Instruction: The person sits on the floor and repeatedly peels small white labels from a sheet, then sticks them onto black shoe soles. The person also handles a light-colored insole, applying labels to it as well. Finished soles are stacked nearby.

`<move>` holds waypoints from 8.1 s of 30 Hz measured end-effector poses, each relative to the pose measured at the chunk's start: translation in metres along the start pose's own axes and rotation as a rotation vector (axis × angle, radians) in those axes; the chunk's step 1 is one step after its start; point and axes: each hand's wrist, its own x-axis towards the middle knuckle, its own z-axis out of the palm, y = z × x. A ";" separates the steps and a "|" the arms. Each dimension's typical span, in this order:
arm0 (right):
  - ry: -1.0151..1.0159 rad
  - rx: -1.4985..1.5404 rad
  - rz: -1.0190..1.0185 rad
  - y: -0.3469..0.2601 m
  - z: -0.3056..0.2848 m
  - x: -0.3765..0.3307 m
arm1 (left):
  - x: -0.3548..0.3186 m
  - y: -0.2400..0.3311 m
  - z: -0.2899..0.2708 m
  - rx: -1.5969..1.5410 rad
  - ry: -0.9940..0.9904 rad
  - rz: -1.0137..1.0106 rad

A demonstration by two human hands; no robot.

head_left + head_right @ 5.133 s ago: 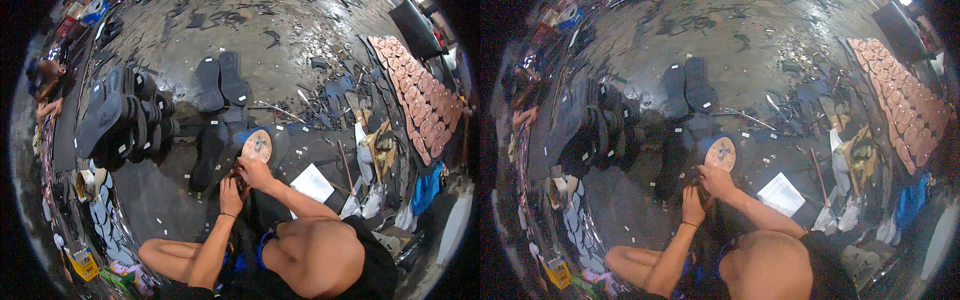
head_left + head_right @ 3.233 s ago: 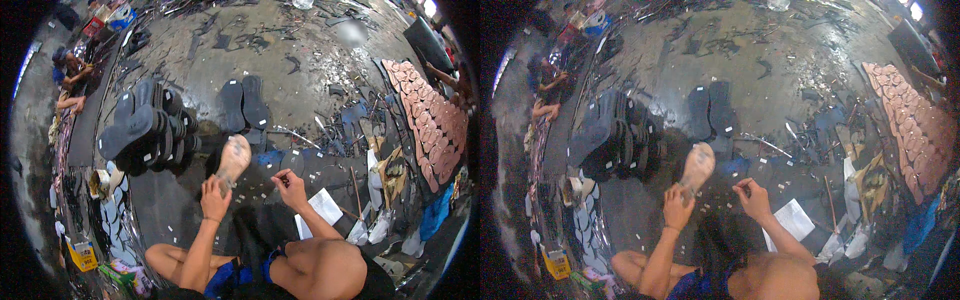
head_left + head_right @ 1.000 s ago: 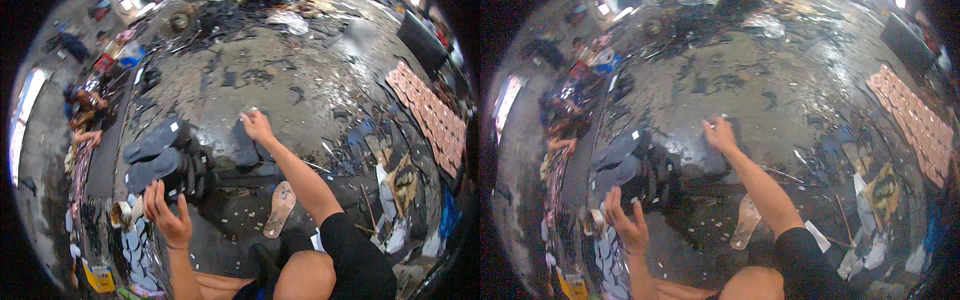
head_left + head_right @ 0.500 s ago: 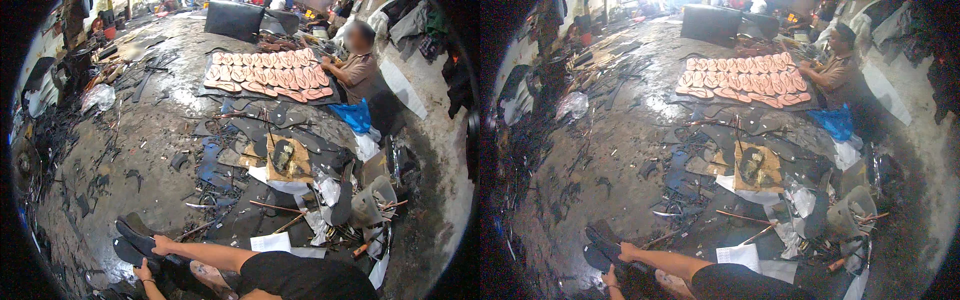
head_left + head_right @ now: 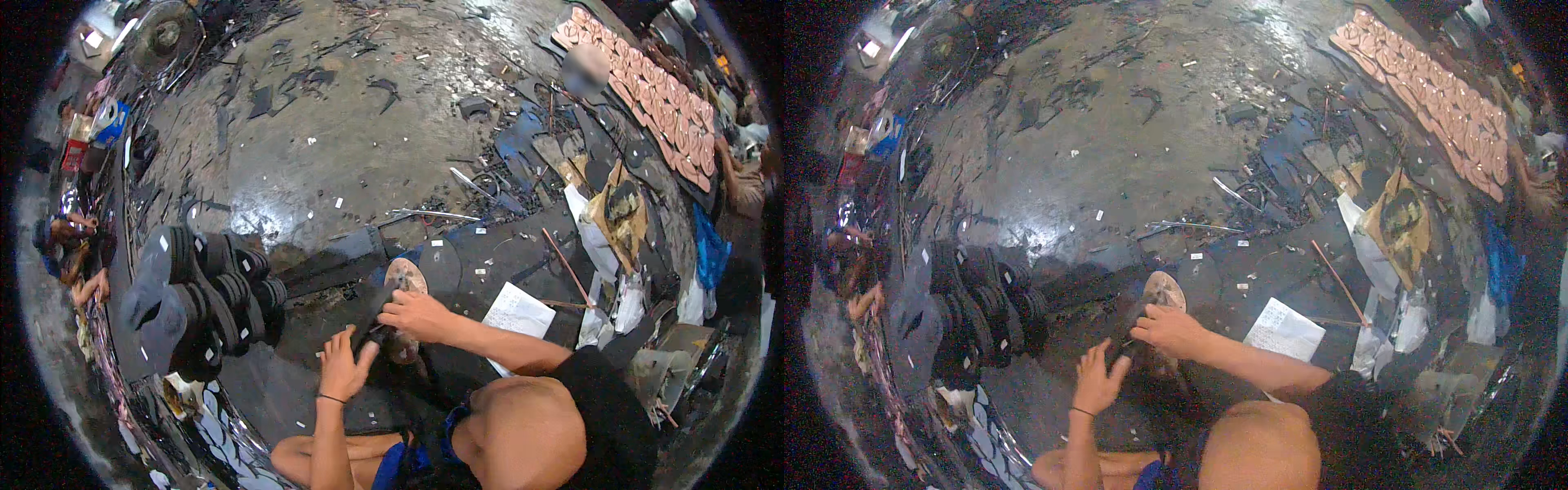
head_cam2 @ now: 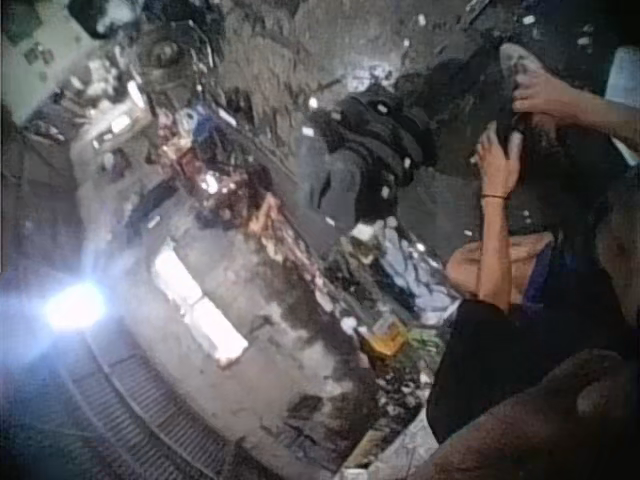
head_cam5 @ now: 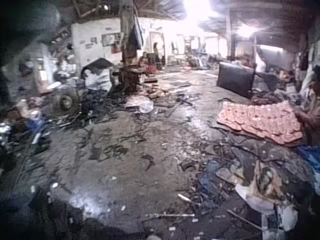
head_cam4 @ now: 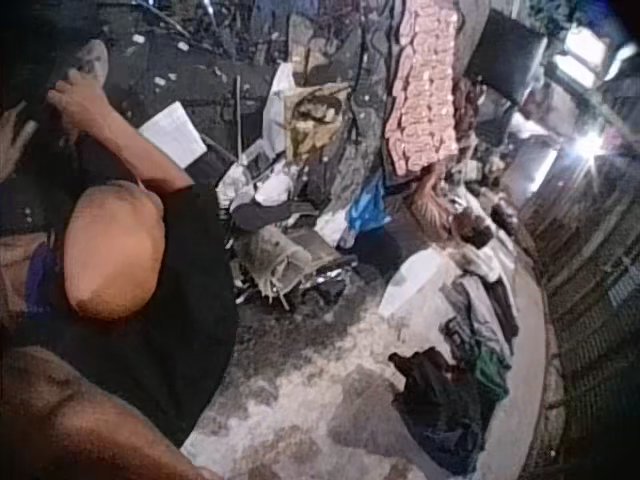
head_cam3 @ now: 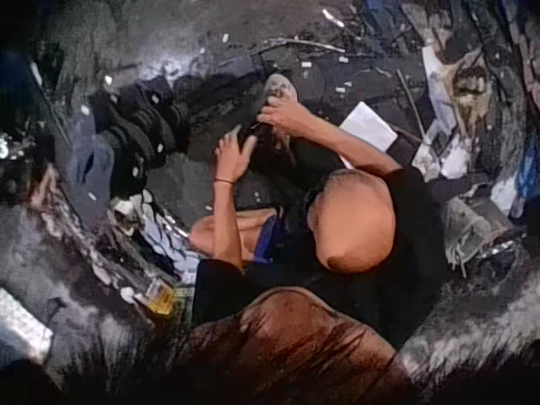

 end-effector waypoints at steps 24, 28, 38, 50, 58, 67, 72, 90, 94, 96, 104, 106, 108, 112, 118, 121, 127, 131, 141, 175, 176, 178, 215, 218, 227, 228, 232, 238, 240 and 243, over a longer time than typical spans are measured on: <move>0.737 0.282 0.670 0.043 -0.138 -0.117 | 0.000 0.017 0.015 -0.316 0.037 -0.073; 0.626 0.697 0.731 0.035 -0.132 -0.111 | 0.054 0.024 0.059 -0.274 -0.247 -0.059; 0.497 0.333 0.554 0.056 -0.030 -0.033 | -0.030 0.054 0.067 -0.396 0.325 0.158; 0.452 0.083 0.455 0.068 -0.029 -0.021 | -0.038 0.062 0.106 -0.221 0.416 0.182; 0.553 0.340 0.447 0.039 -0.025 -0.016 | -0.037 0.065 0.107 -0.213 0.384 0.166; 0.261 0.396 0.383 -0.025 -0.001 -0.021 | -0.038 0.060 0.112 -0.236 0.443 0.197; 0.276 0.335 0.392 -0.034 0.006 -0.049 | -0.038 0.057 0.110 -0.301 0.460 0.198; 0.339 0.022 0.520 0.052 -0.046 -0.029 | -0.032 0.049 0.095 -0.389 0.297 0.157; 0.309 0.090 0.541 0.063 -0.038 -0.025 | -0.028 0.049 0.109 -0.363 0.322 0.152; 0.292 0.140 0.582 0.068 -0.039 -0.024 | -0.028 0.050 0.111 -0.374 0.328 0.153; 0.464 0.386 0.674 0.036 -0.032 -0.018 | -0.027 0.048 0.117 -0.359 0.355 0.177; 0.419 0.263 0.660 0.030 -0.030 -0.015 | -0.028 0.048 0.116 -0.347 0.371 0.190; 0.411 0.182 0.638 0.019 -0.031 -0.010 | -0.027 0.046 0.120 -0.329 0.401 0.207; 0.214 0.371 0.467 -0.029 0.004 -0.015 | -0.027 0.045 0.125 -0.387 0.432 0.198; 0.174 0.231 0.476 -0.026 0.026 -0.064 | -0.032 0.049 0.120 -0.370 0.362 0.166; 0.333 0.313 0.408 -0.023 0.016 -0.063 | -0.023 0.050 0.107 -0.422 0.399 0.114; 0.673 0.572 0.620 0.020 -0.023 -0.052 | -0.005 -0.008 0.048 -0.282 0.551 -0.049; 0.522 0.864 0.811 0.056 -0.035 -0.053 | -0.026 0.044 0.037 -0.808 0.301 0.051; 0.396 0.091 0.739 0.048 -0.028 -0.048 | -0.023 0.056 0.126 -0.283 0.359 0.124; 0.636 0.565 0.718 0.013 -0.024 -0.054 | -0.002 0.018 0.071 -0.338 0.575 -0.178; 0.659 0.485 0.716 0.028 -0.021 -0.059 | -0.001 0.017 0.070 -0.301 0.589 -0.127; 0.658 0.348 0.743 0.045 -0.017 -0.064 | -0.004 0.025 0.077 -0.291 0.549 -0.001; 0.263 0.292 0.609 -0.017 0.018 -0.043 | -0.010 0.064 0.148 -0.434 0.452 0.059; 0.208 0.270 0.557 -0.011 0.029 -0.059 | -0.013 0.070 0.138 -0.366 0.439 0.044; 0.631 1.040 0.726 0.007 0.016 -0.056 | 0.005 0.010 0.052 -0.193 0.636 -0.029; 0.678 1.020 0.811 -0.001 0.017 -0.048 | 0.001 0.034 0.050 -0.264 0.589 0.042; 0.634 0.730 0.830 0.021 -0.005 -0.086 | -0.017 0.079 0.054 -0.456 0.331 0.304; 0.691 0.964 1.138 0.112 -0.094 -0.311 | 0.049 -0.039 0.052 -0.102 0.389 -0.005; 0.461 -0.030 1.392 0.117 -0.077 -0.359 | 0.049 -0.029 0.055 -0.167 0.273 -0.115; 0.476 -0.549 1.220 0.069 -0.089 -0.314 | 0.039 -0.020 0.061 -0.111 0.318 -0.217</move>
